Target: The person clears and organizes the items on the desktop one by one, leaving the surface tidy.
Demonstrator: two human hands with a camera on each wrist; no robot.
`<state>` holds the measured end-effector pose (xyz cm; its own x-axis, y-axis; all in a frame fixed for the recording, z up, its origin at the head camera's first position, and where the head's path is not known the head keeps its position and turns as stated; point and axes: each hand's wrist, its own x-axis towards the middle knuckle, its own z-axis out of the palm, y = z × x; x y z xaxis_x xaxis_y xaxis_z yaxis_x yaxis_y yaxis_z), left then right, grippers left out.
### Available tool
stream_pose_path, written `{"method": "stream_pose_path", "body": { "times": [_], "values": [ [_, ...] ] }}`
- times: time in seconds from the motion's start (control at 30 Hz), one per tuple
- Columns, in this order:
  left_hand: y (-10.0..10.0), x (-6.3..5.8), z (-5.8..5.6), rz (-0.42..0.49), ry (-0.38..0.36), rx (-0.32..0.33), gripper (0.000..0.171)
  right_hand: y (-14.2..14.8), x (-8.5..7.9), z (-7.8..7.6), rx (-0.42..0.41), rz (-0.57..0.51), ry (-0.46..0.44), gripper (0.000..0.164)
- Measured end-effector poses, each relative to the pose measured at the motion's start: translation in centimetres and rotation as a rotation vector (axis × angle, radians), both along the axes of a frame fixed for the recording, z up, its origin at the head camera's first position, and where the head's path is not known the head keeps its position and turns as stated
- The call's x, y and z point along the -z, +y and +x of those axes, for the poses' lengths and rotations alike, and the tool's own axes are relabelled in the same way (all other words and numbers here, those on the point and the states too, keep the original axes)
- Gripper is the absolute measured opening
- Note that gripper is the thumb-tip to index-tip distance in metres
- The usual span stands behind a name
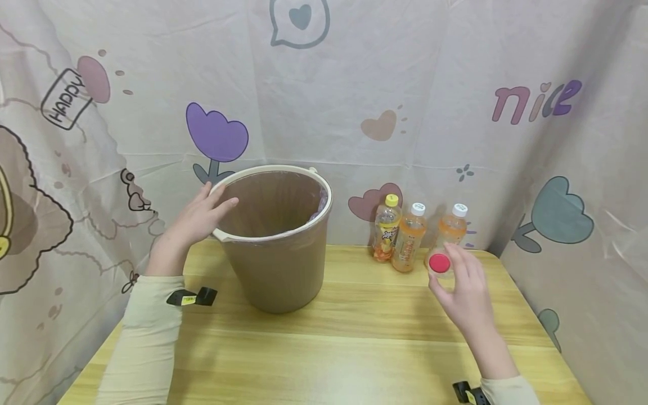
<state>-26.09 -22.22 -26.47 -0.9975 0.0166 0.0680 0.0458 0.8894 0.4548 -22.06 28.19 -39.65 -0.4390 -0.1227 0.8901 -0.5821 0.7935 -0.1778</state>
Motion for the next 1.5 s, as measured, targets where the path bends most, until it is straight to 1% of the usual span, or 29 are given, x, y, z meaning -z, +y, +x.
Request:
{"method": "stream_pose_path", "body": {
  "times": [0.33,0.57,0.7,1.1,1.3,1.5],
  "values": [
    [0.2,-0.2,-0.1,-0.032,-0.01,0.007,0.085,-2.3,-1.3,0.9,-0.061,0.011,0.029,0.066],
    [0.2,-0.2,-0.2,-0.028,-0.007,0.004,0.087,-4.4,-1.8,1.1,-0.131,-0.023,-0.004,0.067],
    [0.1,-0.2,-0.2,-0.025,-0.007,0.004,0.086,-5.8,-2.0,1.1,-0.182,-0.029,-0.005,0.066],
    [-0.1,-0.1,-0.1,-0.009,-0.001,0.001,0.084,-9.3,-2.7,0.7,-0.312,-0.022,0.049,0.059],
    [0.0,-0.1,0.0,0.001,-0.002,0.001,0.084,-10.3,-3.0,0.6,-0.353,-0.02,0.09,0.056],
    [0.0,0.0,0.1,0.01,0.002,-0.002,0.084,-11.1,-3.6,0.6,-0.378,0.005,0.136,0.053]
  ]
}}
